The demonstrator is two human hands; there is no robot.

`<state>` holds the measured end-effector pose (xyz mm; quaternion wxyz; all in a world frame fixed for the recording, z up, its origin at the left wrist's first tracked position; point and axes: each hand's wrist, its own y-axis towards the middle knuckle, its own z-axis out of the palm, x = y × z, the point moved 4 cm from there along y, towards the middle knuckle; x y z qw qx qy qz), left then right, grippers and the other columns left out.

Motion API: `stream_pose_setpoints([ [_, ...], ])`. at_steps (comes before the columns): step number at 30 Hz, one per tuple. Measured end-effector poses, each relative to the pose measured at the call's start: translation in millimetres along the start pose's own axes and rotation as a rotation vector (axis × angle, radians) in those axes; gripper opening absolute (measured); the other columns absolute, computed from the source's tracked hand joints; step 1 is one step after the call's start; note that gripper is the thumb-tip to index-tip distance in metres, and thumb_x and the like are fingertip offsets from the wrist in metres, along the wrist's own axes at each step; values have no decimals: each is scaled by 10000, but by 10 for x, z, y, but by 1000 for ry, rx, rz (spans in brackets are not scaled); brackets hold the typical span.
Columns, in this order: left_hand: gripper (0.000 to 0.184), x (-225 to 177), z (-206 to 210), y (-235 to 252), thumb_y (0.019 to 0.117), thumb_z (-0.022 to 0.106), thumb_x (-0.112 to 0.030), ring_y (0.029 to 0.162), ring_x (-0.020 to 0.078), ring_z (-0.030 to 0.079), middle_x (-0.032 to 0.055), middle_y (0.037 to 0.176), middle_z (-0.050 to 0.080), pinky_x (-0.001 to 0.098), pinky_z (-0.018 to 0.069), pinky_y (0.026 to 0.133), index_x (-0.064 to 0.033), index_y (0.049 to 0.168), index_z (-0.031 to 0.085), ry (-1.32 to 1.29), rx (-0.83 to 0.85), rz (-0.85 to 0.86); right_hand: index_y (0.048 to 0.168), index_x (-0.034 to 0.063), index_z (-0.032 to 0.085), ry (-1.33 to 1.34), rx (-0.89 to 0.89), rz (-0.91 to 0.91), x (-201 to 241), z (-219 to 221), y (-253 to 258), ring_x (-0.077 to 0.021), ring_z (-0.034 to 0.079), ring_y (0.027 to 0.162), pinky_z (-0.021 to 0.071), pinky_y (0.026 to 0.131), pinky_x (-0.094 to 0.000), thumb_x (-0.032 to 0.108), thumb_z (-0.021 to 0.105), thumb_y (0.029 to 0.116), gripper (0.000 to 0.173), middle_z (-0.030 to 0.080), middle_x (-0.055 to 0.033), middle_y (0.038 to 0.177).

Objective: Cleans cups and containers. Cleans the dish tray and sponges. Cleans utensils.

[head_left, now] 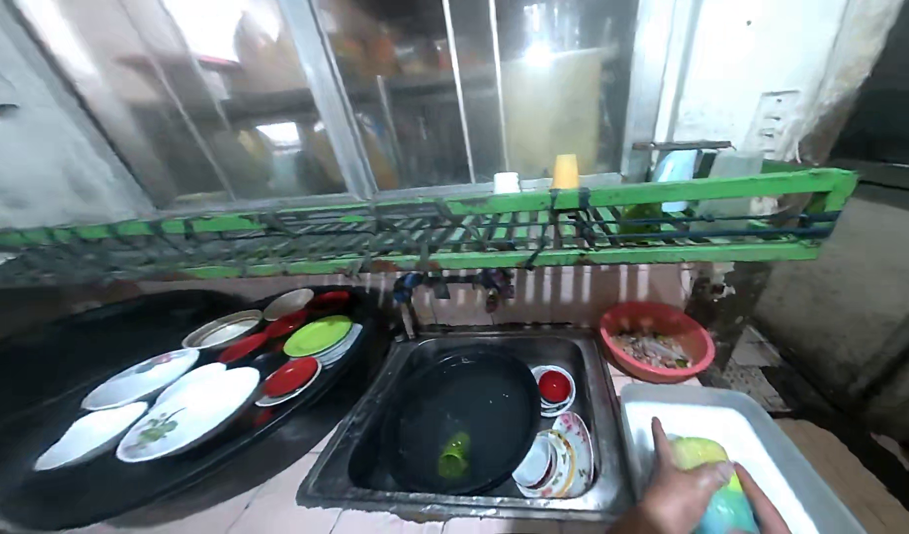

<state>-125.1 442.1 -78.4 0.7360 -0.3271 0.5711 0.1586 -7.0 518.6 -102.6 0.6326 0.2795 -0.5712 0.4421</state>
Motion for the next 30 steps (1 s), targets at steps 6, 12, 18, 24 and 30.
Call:
stream_pose_setpoints([
  [6,1200,62,97,160,814,839,-183,1264,350,593,293,1521,419,512,532,1019,-134,1644,-26,14,-44,88,1628,-16,66,-659,-203,-128,111,110,-144,-422,326,1499,317,1218,-535,69,836,752,1169,200,-304,1651],
  [12,1121,-215,-112,284,846,816,-225,1213,317,625,251,1536,411,485,574,954,-194,1650,35,-57,-33,159,1629,-6,42,-622,-15,66,10,33,-266,-372,405,1462,357,1201,-489,191,808,855,1106,276,-292,1626],
  [18,1000,-281,72,105,841,765,-229,1097,279,674,233,1418,528,454,592,900,-160,1628,152,-186,106,184,1646,146,18,-234,-124,-54,323,38,43,-202,616,1248,555,1022,-411,248,858,702,1268,491,-159,1494],
  [24,938,-472,-204,196,817,808,-143,1120,283,644,228,1379,535,441,588,896,-86,1577,262,-205,-216,310,1623,81,273,-1063,-237,-164,300,174,165,-481,501,1339,429,1092,-627,143,846,791,1012,450,-260,1532],
  [30,1107,-650,-394,161,797,829,-310,1288,252,577,179,1489,500,438,506,1068,-89,1634,139,481,-74,385,1529,18,453,-904,-190,-251,385,-67,231,-411,285,1524,256,1241,-548,483,470,1036,678,292,-247,1641],
])
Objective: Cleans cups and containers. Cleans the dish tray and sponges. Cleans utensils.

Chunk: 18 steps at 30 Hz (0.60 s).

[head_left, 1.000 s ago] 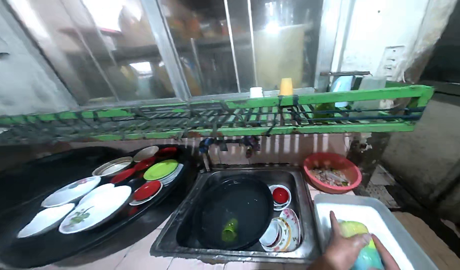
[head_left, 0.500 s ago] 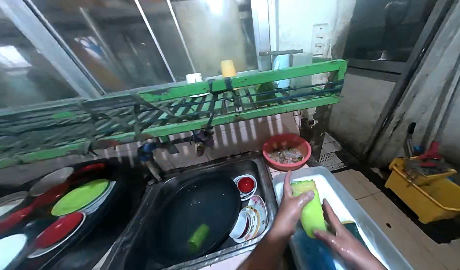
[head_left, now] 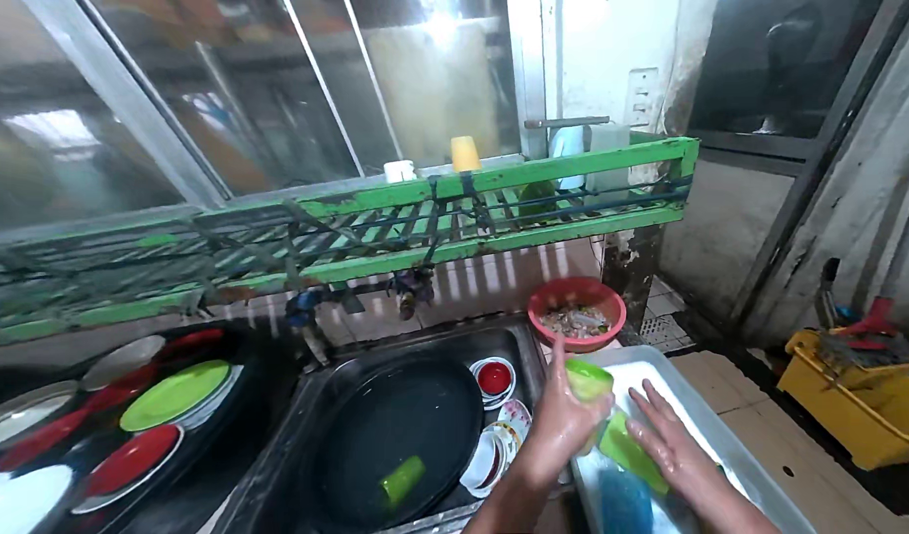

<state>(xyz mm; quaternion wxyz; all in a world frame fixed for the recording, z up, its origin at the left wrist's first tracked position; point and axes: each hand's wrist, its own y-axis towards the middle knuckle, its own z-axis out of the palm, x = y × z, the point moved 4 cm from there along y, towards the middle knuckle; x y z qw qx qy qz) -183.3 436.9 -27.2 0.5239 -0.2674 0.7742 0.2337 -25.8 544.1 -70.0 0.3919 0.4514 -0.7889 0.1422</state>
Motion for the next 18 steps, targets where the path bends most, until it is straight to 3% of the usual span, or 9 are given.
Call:
stream_pose_setpoints([
  [2,1108,3,91,-79,802,825,-371,1338,271,550,155,1529,484,480,484,1095,-114,1646,155,260,128,67,1375,29,620,193,-137,-49,191,-112,78,-243,590,1305,458,1118,-439,357,442,1067,484,636,-153,1378],
  [3,1101,-9,137,-124,806,814,-380,1359,277,535,142,1548,474,487,471,1105,-127,1651,155,354,169,86,1287,44,676,262,-136,-33,292,-130,114,-171,675,1145,531,1020,-393,323,435,1071,427,721,-103,1208],
  [6,1123,-42,206,-197,787,788,-379,1373,254,523,89,1571,469,473,446,1117,-119,1656,127,527,217,134,1131,44,723,313,110,155,446,-70,194,-163,681,926,543,883,-419,381,460,1072,431,723,-90,987],
  [8,1169,34,192,-214,766,816,-355,1381,237,517,88,1572,468,453,444,1126,-84,1651,103,425,249,138,1033,41,703,300,264,198,417,-19,242,-147,638,805,526,782,-397,372,530,1046,374,674,-66,865],
  [11,1194,182,152,-230,763,853,-240,1290,247,581,210,1481,513,408,488,1086,11,1623,63,-63,326,37,1041,36,711,386,341,222,409,-31,295,-121,647,792,541,779,-361,301,590,1025,291,685,-51,866],
  [14,1050,271,112,-332,836,767,-250,1170,266,649,248,1383,569,436,539,1012,-8,1620,112,-363,404,-210,972,34,698,555,223,285,379,-98,350,-113,664,773,562,769,-339,239,615,1006,224,696,-36,830],
  [16,784,271,81,-410,928,648,-266,1045,218,679,190,1241,644,412,566,933,5,1558,269,-450,437,-317,978,23,682,619,84,327,313,-167,427,-115,655,806,548,801,-339,214,595,1025,216,693,-45,858],
  [18,514,311,64,-463,1036,522,-343,961,193,685,134,1107,687,403,575,885,-2,1418,473,-464,454,-429,1059,-1,676,560,-34,334,175,-195,552,-156,654,914,529,878,-382,229,553,1056,261,693,-97,964],
])
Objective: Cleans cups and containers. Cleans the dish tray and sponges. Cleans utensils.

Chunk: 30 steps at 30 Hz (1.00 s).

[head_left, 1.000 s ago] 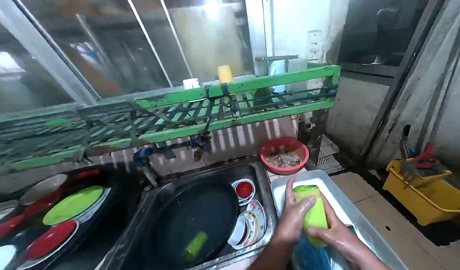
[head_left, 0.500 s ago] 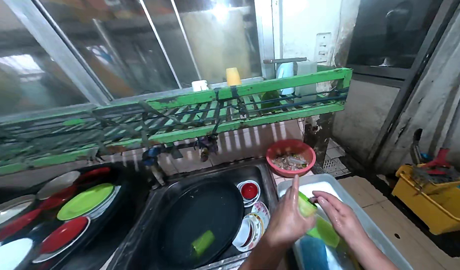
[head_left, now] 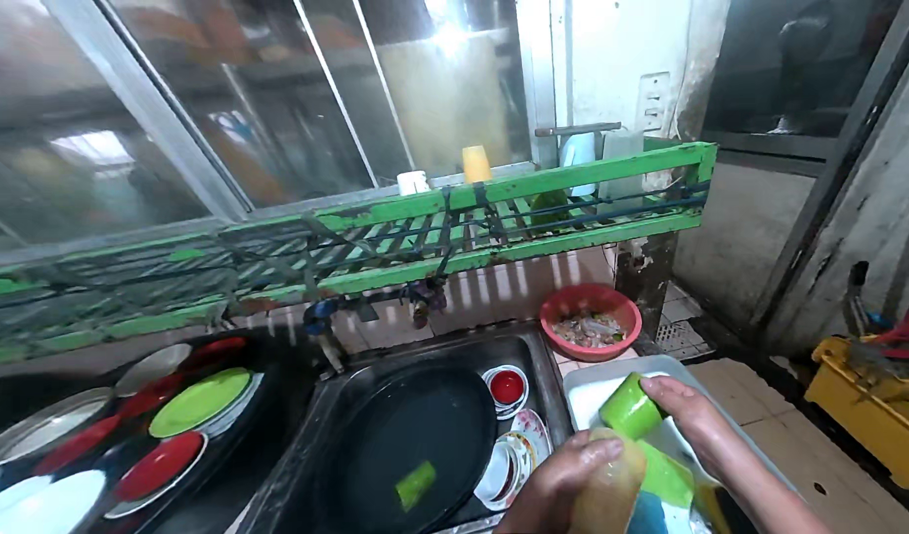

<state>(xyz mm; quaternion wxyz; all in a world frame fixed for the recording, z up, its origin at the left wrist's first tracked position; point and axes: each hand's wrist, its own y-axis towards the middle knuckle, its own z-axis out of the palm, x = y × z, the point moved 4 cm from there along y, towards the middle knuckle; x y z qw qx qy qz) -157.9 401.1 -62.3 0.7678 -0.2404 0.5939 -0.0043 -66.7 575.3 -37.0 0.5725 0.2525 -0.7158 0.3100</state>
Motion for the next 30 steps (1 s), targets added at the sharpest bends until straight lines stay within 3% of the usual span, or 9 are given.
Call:
stream_pose_setpoints([
  [6,549,160,42,32,1072,370,-522,927,278,699,138,1052,695,502,599,789,-70,1330,546,-219,95,-90,1399,13,587,-547,177,-40,-126,13,143,-332,577,1305,411,1135,-504,251,453,1104,403,614,-219,1377],
  [12,536,165,51,169,1092,401,-341,1012,280,692,184,1178,660,465,593,861,-100,1557,290,-330,-73,7,1574,65,387,-861,210,132,-396,-532,-423,-414,543,1333,389,1140,-574,240,436,1104,504,550,-259,1447],
  [14,706,138,101,235,1054,489,-304,1126,303,660,210,1328,598,477,578,912,-145,1637,124,-271,-136,-29,1584,7,322,-944,304,255,-727,-600,-620,-455,453,1408,348,1170,-598,243,563,1048,633,464,-300,1510],
  [16,854,130,217,336,1002,604,-326,1244,321,599,218,1484,488,494,544,979,-161,1649,73,-154,-191,-77,1593,-62,206,-989,381,298,-1036,-504,-755,-480,240,1516,234,1237,-578,161,698,950,840,244,-342,1616],
  [18,977,146,362,475,939,724,-329,1281,337,578,241,1533,432,503,526,1011,-140,1645,77,-19,-226,-62,1614,-38,145,-1067,393,307,-1236,-393,-807,-492,147,1542,249,1224,-608,119,718,916,917,126,-348,1648],
  [20,1054,188,465,613,869,813,-301,1309,347,561,251,1543,422,514,511,1046,-114,1639,120,80,-253,-4,1619,9,210,-1077,383,322,-1279,-390,-761,-467,207,1535,300,1204,-613,163,676,958,823,217,-313,1639],
  [23,1029,238,441,740,866,818,-321,1389,350,489,253,1586,366,511,456,1113,-73,1631,176,70,-305,66,1586,64,357,-644,151,376,-1192,-619,-651,-392,460,1415,387,1155,-562,80,607,978,657,458,-256,1532],
  [27,912,281,376,739,972,678,-442,1349,343,527,233,1579,386,521,498,1055,-102,1638,155,-205,-355,29,1576,64,373,-179,-100,87,-675,-496,-883,-296,545,1324,483,1046,-496,45,509,911,679,474,-214,1526],
  [30,673,218,587,598,1098,434,-421,1334,310,536,198,1535,452,505,494,1055,-146,1639,141,-393,-331,14,1521,-25,444,-426,-97,-440,-323,-9,-934,-371,370,1487,328,1206,-526,270,544,956,645,407,-251,1579],
])
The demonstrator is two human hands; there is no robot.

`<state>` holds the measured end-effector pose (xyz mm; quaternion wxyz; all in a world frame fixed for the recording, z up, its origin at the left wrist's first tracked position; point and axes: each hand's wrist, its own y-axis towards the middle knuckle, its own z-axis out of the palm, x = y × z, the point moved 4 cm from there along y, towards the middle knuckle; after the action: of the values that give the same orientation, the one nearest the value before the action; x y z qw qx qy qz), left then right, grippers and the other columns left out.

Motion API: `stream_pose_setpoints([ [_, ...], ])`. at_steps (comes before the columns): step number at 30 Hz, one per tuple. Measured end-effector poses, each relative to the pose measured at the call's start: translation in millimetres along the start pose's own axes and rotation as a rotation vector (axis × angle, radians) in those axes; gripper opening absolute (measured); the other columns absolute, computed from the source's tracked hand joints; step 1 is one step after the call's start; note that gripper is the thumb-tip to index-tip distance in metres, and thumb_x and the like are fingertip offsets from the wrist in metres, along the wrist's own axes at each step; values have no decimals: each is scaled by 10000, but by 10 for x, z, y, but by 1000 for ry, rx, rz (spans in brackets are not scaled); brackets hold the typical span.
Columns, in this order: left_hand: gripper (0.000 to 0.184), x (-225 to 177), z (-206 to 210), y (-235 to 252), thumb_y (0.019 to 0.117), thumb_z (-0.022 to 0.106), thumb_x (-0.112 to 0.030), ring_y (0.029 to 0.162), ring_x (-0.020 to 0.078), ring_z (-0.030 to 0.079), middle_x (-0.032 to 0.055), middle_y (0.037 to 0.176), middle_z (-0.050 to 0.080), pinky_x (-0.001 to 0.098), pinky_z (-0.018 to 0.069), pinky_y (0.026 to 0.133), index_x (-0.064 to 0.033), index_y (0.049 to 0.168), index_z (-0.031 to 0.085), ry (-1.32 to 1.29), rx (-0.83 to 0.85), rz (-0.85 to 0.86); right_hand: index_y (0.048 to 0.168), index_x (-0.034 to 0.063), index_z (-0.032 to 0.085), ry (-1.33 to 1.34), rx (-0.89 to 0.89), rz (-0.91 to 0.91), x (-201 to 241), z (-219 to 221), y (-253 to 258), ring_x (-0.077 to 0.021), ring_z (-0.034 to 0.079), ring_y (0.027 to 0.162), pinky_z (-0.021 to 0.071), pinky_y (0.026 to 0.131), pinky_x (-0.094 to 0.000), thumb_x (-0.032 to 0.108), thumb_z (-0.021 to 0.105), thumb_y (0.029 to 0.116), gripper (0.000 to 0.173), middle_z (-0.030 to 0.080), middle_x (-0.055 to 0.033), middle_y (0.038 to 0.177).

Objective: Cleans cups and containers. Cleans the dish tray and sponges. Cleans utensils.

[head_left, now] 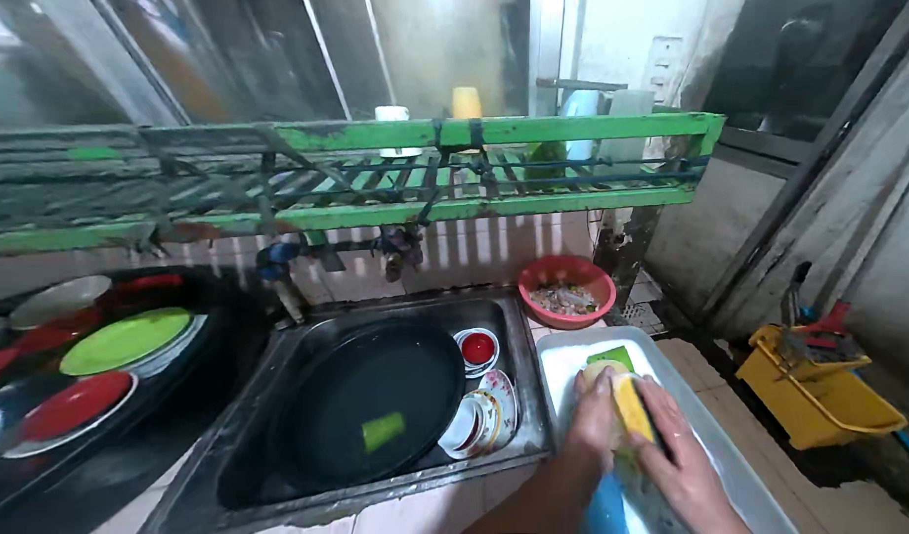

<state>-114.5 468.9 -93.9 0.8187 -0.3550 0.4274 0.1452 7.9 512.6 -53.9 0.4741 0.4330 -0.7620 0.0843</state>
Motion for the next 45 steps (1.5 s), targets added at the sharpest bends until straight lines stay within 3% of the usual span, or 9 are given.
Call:
stream_pose_setpoints([
  [7,955,-230,-103,-202,897,696,-112,1341,289,530,202,1567,401,470,496,1064,-140,1645,104,331,313,35,1223,31,709,28,-50,333,-246,-81,745,-250,684,1063,527,964,-489,286,557,1053,342,722,-160,1146],
  [13,445,-686,-597,174,1003,641,-329,1153,278,637,184,1314,630,475,540,951,-67,1363,608,319,45,281,1222,7,637,612,71,448,-50,120,435,-171,704,886,605,780,-386,290,411,1022,413,719,-86,1012],
  [18,576,-724,-261,183,1041,555,-434,1066,288,680,168,1227,669,485,576,898,-175,1533,404,-297,22,241,1234,19,585,1196,-49,386,333,283,472,-186,728,928,632,804,-391,137,373,1032,316,725,-110,1045],
  [25,848,-34,146,80,983,680,-308,1239,339,593,272,1455,485,497,526,1005,-86,1611,155,-108,-48,119,1192,-140,660,-452,70,-71,-320,480,180,-479,632,1188,490,1040,-599,107,639,916,371,659,-345,1206],
  [31,604,-171,188,107,1051,535,-408,1074,267,665,183,1267,626,446,573,893,-116,1539,330,-346,146,72,1224,17,521,774,-399,557,32,385,346,-127,669,769,588,640,-337,112,325,1044,283,650,-76,933],
  [35,731,-174,222,67,969,671,-273,1097,283,653,211,1306,591,458,569,909,-118,1564,275,-226,100,96,1220,-211,587,-128,-181,-27,-189,413,274,-351,654,1170,501,1055,-462,32,599,909,395,661,-325,1188],
  [38,920,-44,269,18,933,729,-238,1237,341,590,262,1463,478,512,528,994,-136,1626,133,-233,-14,117,1237,-166,606,-91,-7,208,-36,335,293,-204,648,1146,466,1057,-314,24,606,936,356,694,-234,1190],
  [41,680,-97,184,71,1016,614,-361,1109,292,637,205,1305,589,468,553,915,-137,1565,281,-362,90,40,1179,-23,523,670,-327,478,-35,427,345,-101,660,742,578,628,-296,8,361,994,248,646,-82,896],
  [45,678,-260,158,44,987,635,-313,1048,269,660,196,1243,617,446,569,889,-112,1544,306,-315,140,73,1278,-203,539,12,-210,91,-44,448,395,-312,656,1152,526,1014,-434,-9,574,920,408,650,-304,1207],
])
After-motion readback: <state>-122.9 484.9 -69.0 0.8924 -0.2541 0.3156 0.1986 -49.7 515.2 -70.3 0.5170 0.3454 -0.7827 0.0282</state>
